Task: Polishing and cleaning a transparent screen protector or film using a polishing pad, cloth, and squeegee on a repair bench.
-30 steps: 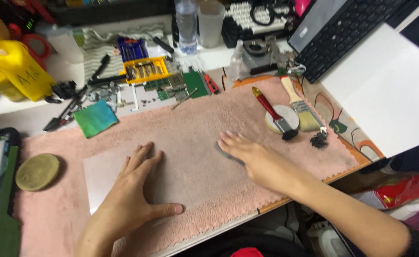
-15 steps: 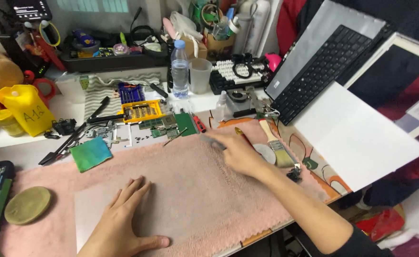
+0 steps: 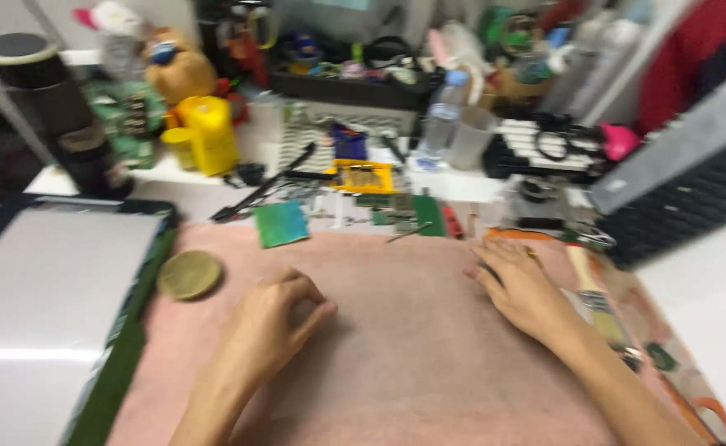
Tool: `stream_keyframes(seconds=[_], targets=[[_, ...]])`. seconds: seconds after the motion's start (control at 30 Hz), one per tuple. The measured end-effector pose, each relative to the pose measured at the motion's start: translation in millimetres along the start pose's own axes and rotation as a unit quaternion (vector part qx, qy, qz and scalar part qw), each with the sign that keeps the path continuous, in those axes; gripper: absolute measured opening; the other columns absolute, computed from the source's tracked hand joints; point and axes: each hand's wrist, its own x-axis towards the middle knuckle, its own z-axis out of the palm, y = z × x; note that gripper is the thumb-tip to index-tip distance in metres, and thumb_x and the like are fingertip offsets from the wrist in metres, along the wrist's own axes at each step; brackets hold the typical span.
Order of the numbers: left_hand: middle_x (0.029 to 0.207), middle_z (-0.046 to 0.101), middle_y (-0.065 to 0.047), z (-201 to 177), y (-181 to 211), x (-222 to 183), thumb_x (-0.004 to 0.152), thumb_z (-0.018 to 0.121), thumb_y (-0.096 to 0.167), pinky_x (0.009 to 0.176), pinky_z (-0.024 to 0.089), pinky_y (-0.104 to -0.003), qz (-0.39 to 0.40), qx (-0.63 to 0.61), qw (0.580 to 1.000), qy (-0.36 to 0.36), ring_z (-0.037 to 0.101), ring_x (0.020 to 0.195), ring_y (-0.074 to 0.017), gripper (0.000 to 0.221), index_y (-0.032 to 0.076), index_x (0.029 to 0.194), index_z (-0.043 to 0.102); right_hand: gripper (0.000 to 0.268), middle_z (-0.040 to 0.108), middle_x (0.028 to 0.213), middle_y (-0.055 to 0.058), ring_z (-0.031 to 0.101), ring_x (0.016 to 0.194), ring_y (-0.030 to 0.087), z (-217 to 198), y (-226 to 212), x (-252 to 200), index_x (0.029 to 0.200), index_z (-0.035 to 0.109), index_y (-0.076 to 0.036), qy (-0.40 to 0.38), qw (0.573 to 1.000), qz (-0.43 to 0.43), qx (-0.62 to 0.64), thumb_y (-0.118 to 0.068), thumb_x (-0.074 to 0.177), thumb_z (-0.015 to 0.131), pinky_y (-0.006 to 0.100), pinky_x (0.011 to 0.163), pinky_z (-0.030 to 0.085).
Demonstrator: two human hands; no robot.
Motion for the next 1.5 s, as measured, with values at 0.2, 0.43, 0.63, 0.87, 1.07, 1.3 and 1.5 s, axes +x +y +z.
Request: stream_keyframes(seconds=[0.2,0.43,0.63,0.87,1.07,1.3,1.5], targets=[[0.099,0.083,-0.005,-35,-32,-5,0.095,0.087,0.030,0.080,0.068,-0.044,-0.094,0.025,0.993,0.066,0.086,0.092,-0.0284,0.011,0.020,0.100,0.088,0.017,0.092,0.096,0.001,0.088,0.093,0.026,-5,-147,58,0.114,0.090,-0.025,0.060,0.981,-0.082,0.165,-0.021,0.098,0.084,0.039,0.087,0.068],[0.086,0.086,-0.005,-36,-57,-8,0.094,0.087,0.027,0.070,0.067,-0.041,-0.129,-0.032,0.986,0.103,0.087,0.078,-0.0268,0.011,0.018,0.099,0.087,0.017,0.078,0.108,0.006,0.078,0.103,0.032,61,-229,141,0.114,0.085,-0.014,0.060,0.956,-0.274,0.091,-0.018,0.098,0.083,0.044,0.090,0.064],[0.085,0.087,-0.016,-41,-46,-11,0.096,0.082,0.020,0.071,0.068,-0.043,-0.160,-0.117,0.974,0.109,0.089,0.083,-0.0341,0.016,0.006,0.100,0.089,0.012,0.069,0.103,0.005,0.073,0.101,0.031,74,-235,173,0.106,0.084,-0.014,0.124,0.909,-0.395,-0.060,-0.018,0.094,0.083,0.046,0.090,0.060],[0.106,0.087,-0.025,-52,-30,-9,0.096,0.082,0.023,0.081,0.071,-0.043,-0.193,-0.235,0.945,0.120,0.089,0.099,-0.0371,0.037,-0.002,0.124,0.083,0.009,0.078,0.108,0.003,0.078,0.103,0.024,50,-238,178,0.107,0.082,-0.013,0.088,0.950,-0.257,0.156,-0.022,0.107,0.080,0.038,0.094,0.062],[0.162,0.057,-0.046,-64,-6,-8,0.101,0.083,0.036,0.116,0.062,-0.060,-0.213,-0.381,0.896,0.083,0.065,0.147,-0.0567,0.098,-0.022,0.167,0.039,0.014,0.077,0.099,0.007,0.072,0.092,0.016,18,-235,133,0.114,0.083,-0.003,-0.021,0.846,0.016,0.533,-0.014,0.108,0.076,0.036,0.091,0.064],[0.103,0.082,-0.008,-15,-6,1,0.085,0.093,0.013,0.088,0.068,-0.032,-0.240,-0.593,0.766,0.059,0.079,0.098,-0.0143,0.081,0.000,0.162,0.069,0.011,0.073,0.101,0.008,0.072,0.094,0.022,13,-210,57,0.114,0.072,-0.006,-0.139,0.611,0.135,0.768,-0.011,0.108,0.064,0.050,0.089,0.064],[0.117,0.092,-0.020,-5,35,-9,0.076,0.098,0.011,0.084,0.074,-0.034,-0.250,-0.537,0.805,-0.029,0.086,0.097,-0.0235,0.060,-0.006,0.132,0.084,0.066,0.074,0.142,0.034,0.069,0.122,0.042,11,-194,-3,0.154,0.065,0.014,-0.200,0.503,0.242,0.805,-0.031,0.107,0.056,0.060,0.116,0.052]])
